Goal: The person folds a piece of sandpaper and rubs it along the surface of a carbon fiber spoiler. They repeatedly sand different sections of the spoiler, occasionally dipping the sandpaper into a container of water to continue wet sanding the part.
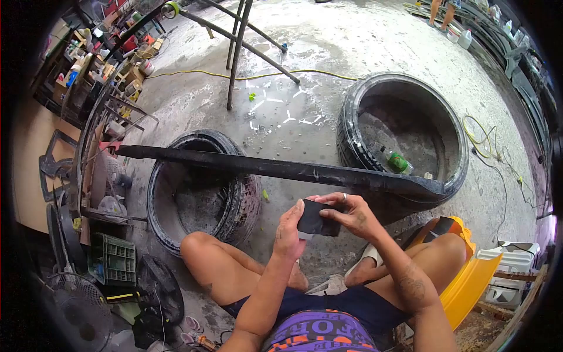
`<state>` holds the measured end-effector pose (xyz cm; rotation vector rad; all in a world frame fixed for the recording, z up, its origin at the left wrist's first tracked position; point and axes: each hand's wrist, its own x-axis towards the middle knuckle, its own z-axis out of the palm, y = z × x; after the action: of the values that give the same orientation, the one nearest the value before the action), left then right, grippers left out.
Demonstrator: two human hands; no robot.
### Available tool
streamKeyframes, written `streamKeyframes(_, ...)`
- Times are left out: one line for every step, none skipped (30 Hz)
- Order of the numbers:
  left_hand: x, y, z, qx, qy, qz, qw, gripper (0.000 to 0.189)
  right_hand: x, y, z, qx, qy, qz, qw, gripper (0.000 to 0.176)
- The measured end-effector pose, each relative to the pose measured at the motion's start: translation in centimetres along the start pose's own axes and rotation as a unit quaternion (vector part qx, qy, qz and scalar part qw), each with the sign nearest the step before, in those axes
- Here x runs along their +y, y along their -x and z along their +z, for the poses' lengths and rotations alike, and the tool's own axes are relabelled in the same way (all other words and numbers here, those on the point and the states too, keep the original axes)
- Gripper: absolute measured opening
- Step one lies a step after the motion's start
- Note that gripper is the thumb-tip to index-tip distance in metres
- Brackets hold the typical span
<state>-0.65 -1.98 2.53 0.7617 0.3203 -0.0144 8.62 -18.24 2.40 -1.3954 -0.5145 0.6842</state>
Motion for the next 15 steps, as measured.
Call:
streamKeyframes(-0.1, 0.1, 0.0, 0.019, -0.051, 0.012, 0.998, 0.043, 0.1, 0.3, 0.3, 0.001, 0.001, 0.000, 1.000, 0.033)
streamKeyframes(-0.2, 0.2, -0.1, 0.038, -0.102, 0.025, 0.994, 0.042, 0.2, 0.5, 0.8, 0.096, 0.192, -0.056, 0.975, 0.031)
streamKeyframes(-0.4, 0.2, -0.2, 0.038, -0.103, 0.026, 0.994, 0.042, 0.1, 0.7, 1.1, 0.185, 0.373, -0.110, 0.903, 0.030)
streamKeyframes(-1.0, 0.2, -0.4, 0.073, -0.201, 0.066, 0.975, 0.041, -0.2, 0.8, 1.3, 0.171, 0.337, -0.022, 0.926, 0.028)
streamKeyframes(-1.6, 0.3, -0.6, 0.108, -0.297, 0.105, 0.943, 0.040, 0.3, 0.9, 1.5, 0.171, 0.335, -0.022, 0.926, 0.028)
streamKeyframes(-2.3, 0.3, -0.7, 0.108, -0.298, 0.104, 0.943, 0.040, 1.1, 1.0, 1.8, 0.129, 0.185, 0.059, 0.972, 0.026)
streamKeyframes(-3.0, 0.2, -0.7, 0.119, -0.334, 0.158, 0.922, 0.039, 1.7, 1.1, 2.0, 0.083, 0.030, 0.137, 0.987, 0.025)
streamKeyframes(-3.5, 0.1, -0.9, 0.129, -0.368, 0.211, 0.896, 0.038, 2.2, 1.2, 2.2, 0.059, -0.029, 0.141, 0.988, 0.032)
streamKeyframes(-3.6, 0.0, -1.1, 0.129, -0.367, 0.211, 0.897, 0.038, 2.6, 1.3, 2.6, 0.059, -0.029, 0.141, 0.988, 0.032)
streamKeyframes(-3.7, -0.1, -1.3, 0.133, -0.386, 0.225, 0.885, 0.038, 2.9, 1.6, 3.1, 0.061, -0.063, 0.088, 0.992, 0.042)
streamKeyframes(-3.8, -0.1, -1.5, 0.136, -0.405, 0.239, 0.872, 0.039, 3.5, 1.8, 3.4, 0.064, -0.097, 0.035, 0.993, 0.052)
streamKeyframes(-3.2, 0.0, -0.9, 0.132, -0.354, 0.199, 0.904, 0.039, 4.0, 1.4, 3.4, 0.054, -0.028, 0.022, 0.998, 0.065)
streamKeyframes(-3.2, -0.3, -1.3, 0.133, -0.353, 0.200, 0.904, 0.039, 4.2, 1.5, 3.1, 0.053, -0.028, 0.022, 0.998, 0.065)
streamKeyframes(-3.3, -0.8, -2.1, 0.126, -0.259, 0.151, 0.945, 0.043, 4.4, 1.8, 2.8, 0.046, -0.040, 0.071, 0.996, 0.063)
streamKeyframes(-3.4, -1.2, -3.0, 0.116, -0.162, 0.100, 0.975, 0.046, 3.7, 1.8, 2.7, 0.040, -0.052, 0.119, 0.991, 0.062)
